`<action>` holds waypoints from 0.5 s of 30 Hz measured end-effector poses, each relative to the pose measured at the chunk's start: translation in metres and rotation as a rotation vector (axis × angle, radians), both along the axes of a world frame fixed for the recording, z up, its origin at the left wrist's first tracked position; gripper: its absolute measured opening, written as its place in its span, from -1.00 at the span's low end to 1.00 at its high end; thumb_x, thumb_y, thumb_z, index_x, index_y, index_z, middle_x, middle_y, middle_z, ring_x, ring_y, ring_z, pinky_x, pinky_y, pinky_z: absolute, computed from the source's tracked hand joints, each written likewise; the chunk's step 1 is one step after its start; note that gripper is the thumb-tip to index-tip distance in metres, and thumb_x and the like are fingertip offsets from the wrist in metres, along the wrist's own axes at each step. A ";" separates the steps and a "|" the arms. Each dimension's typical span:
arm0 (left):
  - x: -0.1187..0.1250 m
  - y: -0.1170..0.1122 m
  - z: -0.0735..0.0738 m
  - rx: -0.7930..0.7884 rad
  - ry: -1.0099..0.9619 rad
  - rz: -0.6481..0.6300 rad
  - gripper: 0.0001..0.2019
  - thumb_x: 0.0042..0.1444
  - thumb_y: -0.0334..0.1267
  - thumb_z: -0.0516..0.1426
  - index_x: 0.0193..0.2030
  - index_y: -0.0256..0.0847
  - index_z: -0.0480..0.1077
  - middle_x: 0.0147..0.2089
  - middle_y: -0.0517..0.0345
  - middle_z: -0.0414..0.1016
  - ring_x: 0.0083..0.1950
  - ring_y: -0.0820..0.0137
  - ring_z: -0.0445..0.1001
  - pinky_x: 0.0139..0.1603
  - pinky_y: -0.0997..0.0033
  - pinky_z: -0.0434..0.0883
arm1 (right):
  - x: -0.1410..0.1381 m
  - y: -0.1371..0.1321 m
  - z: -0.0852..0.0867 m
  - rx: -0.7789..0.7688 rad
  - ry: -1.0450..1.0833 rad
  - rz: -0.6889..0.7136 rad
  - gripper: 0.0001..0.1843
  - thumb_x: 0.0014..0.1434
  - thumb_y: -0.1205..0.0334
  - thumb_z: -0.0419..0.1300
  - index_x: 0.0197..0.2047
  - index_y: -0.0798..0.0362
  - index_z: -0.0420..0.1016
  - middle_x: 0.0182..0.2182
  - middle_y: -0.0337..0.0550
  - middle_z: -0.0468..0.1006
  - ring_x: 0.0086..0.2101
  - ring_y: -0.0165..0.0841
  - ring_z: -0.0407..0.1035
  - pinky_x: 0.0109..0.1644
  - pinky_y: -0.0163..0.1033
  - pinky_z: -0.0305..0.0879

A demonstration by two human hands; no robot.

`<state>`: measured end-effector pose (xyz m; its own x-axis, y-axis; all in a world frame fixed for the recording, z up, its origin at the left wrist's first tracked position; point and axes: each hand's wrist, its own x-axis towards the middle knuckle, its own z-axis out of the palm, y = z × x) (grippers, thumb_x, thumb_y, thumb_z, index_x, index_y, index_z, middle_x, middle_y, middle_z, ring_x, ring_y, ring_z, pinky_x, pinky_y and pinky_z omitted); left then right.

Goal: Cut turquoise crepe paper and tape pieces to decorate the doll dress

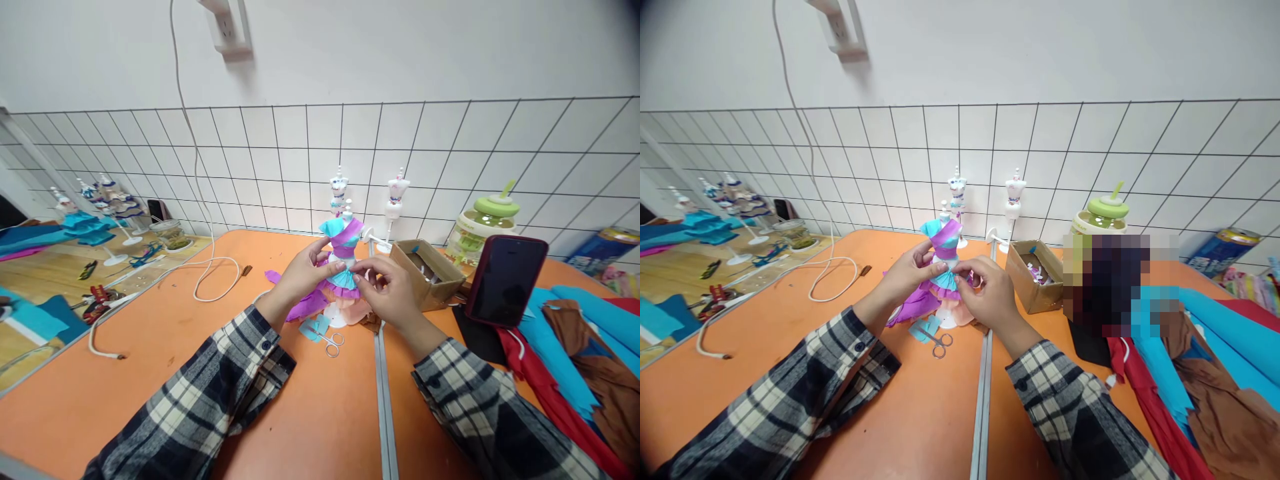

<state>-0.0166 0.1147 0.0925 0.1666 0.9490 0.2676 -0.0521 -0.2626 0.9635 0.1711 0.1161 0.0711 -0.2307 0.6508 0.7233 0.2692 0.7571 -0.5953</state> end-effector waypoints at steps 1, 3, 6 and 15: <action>0.000 0.000 0.000 0.006 -0.001 -0.015 -0.25 -0.07 -0.17 0.38 0.28 -0.19 0.29 0.10 -0.16 0.49 0.05 0.12 0.49 0.09 0.06 0.39 | 0.000 0.000 -0.001 -0.001 0.004 0.005 -0.86 0.09 0.39 0.20 -0.28 0.02 0.55 -0.40 -0.23 0.47 -0.48 -0.44 0.26 -0.41 -0.32 0.19; 0.001 -0.001 0.001 0.021 0.004 -0.039 -0.26 -0.06 -0.17 0.38 0.28 -0.19 0.27 0.08 -0.14 0.50 0.03 0.14 0.50 0.07 0.10 0.40 | 0.000 0.000 -0.002 0.006 0.018 0.012 -0.85 0.09 0.40 0.19 -0.30 0.02 0.55 -0.40 -0.23 0.46 -0.48 -0.45 0.25 -0.41 -0.32 0.18; 0.001 -0.002 0.002 0.050 0.018 -0.043 -0.39 -0.01 -0.17 0.35 0.19 -0.20 0.34 0.06 -0.08 0.51 0.04 0.19 0.49 0.08 0.16 0.39 | 0.000 0.000 -0.002 0.037 0.035 0.033 -0.83 0.09 0.41 0.18 -0.28 0.01 0.56 -0.42 -0.24 0.40 -0.47 -0.44 0.25 -0.40 -0.32 0.18; -0.001 -0.006 0.008 0.035 -0.024 -0.070 -0.51 0.05 -0.25 0.31 0.13 -0.22 0.36 0.13 -0.10 0.47 0.12 0.18 0.45 0.02 0.26 0.41 | -0.002 -0.006 -0.013 0.049 0.061 -0.021 -0.62 0.04 0.49 0.09 -0.11 0.02 0.53 -0.36 -0.21 0.46 -0.44 -0.41 0.28 -0.36 -0.31 0.24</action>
<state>-0.0180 0.1084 0.1005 0.2255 0.9251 0.3054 -0.0948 -0.2912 0.9520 0.1692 0.1101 0.0585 -0.1714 0.6184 0.7670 0.2497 0.7803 -0.5734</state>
